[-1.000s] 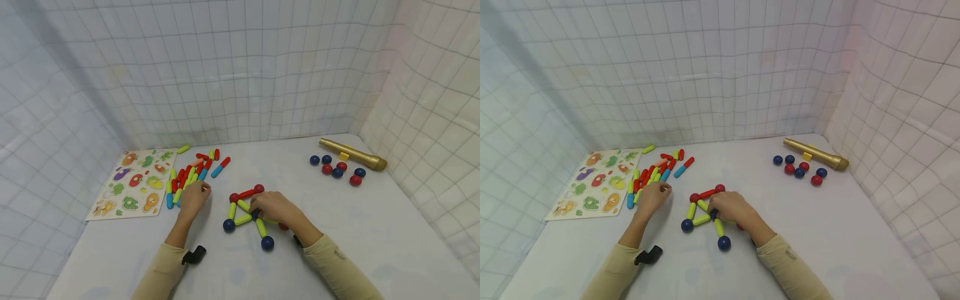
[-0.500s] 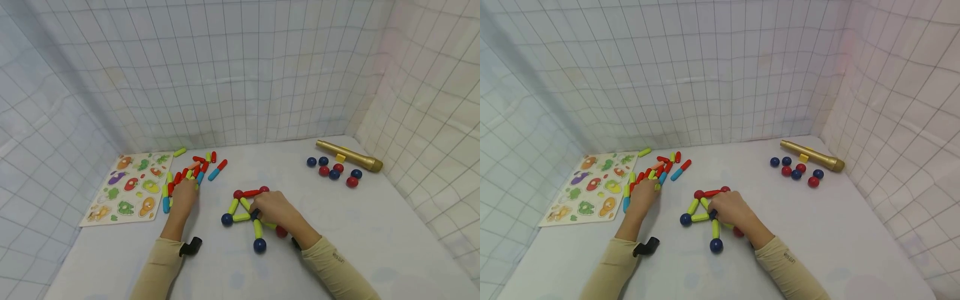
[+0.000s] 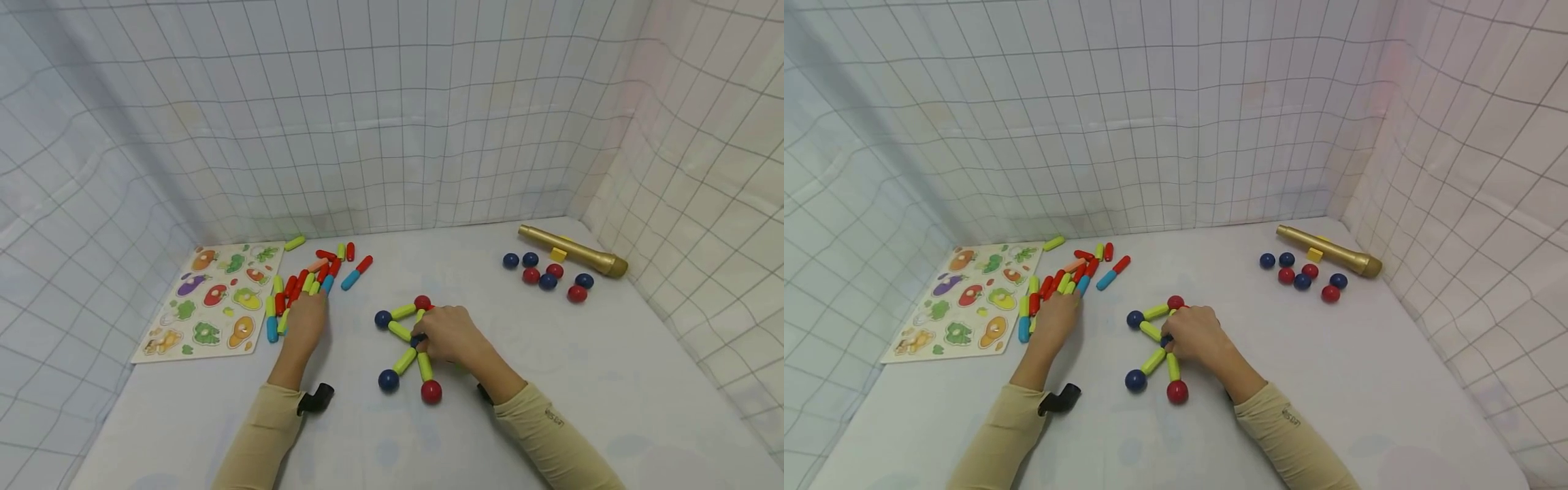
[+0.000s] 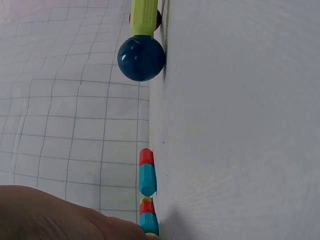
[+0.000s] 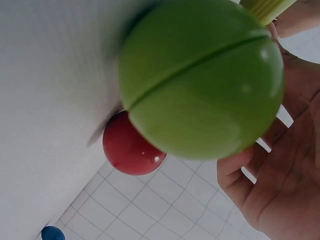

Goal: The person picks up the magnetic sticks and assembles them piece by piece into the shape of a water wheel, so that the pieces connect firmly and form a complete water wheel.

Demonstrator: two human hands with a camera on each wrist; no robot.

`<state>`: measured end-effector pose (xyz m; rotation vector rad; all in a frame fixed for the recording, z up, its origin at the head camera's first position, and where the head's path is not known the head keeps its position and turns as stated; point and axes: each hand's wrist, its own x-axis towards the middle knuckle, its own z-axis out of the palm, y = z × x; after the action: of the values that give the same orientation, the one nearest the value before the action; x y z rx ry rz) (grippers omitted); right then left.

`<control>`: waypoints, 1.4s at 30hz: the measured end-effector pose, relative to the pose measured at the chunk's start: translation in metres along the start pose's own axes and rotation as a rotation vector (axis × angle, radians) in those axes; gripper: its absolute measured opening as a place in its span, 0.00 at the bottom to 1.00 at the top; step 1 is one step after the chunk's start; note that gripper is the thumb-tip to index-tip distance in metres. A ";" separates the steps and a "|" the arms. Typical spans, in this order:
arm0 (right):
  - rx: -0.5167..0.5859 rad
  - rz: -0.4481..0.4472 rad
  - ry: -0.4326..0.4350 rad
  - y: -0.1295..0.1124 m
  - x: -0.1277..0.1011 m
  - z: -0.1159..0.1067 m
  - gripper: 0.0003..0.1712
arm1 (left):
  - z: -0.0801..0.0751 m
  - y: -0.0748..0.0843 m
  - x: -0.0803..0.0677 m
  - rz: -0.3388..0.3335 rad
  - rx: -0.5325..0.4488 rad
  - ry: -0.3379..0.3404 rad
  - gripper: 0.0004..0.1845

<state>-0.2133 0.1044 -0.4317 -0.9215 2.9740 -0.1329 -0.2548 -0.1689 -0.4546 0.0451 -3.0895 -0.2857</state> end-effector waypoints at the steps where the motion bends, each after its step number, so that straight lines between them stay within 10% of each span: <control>1: 0.001 0.002 0.003 0.000 0.000 0.000 0.11 | -0.001 -0.001 0.000 -0.003 -0.002 -0.004 0.19; 14: -0.011 0.056 -0.038 0.000 -0.003 0.001 0.13 | -0.019 0.034 -0.028 -0.021 -0.425 -0.336 0.23; 22: 0.004 0.050 -0.034 -0.002 -0.001 0.003 0.13 | -0.017 0.052 -0.040 -0.001 -0.512 -0.512 0.19; 32: 0.010 0.055 -0.037 -0.005 0.002 0.002 0.14 | -0.016 0.047 -0.038 -0.010 -0.528 -0.565 0.20; 42: 0.025 -0.025 -0.007 -0.007 0.001 0.002 0.13 | -0.002 0.049 -0.032 -0.072 -0.520 -0.520 0.44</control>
<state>-0.2102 0.0976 -0.4330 -0.9541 2.9481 -0.1659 -0.2244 -0.1201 -0.4447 0.0746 -3.3813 -1.2759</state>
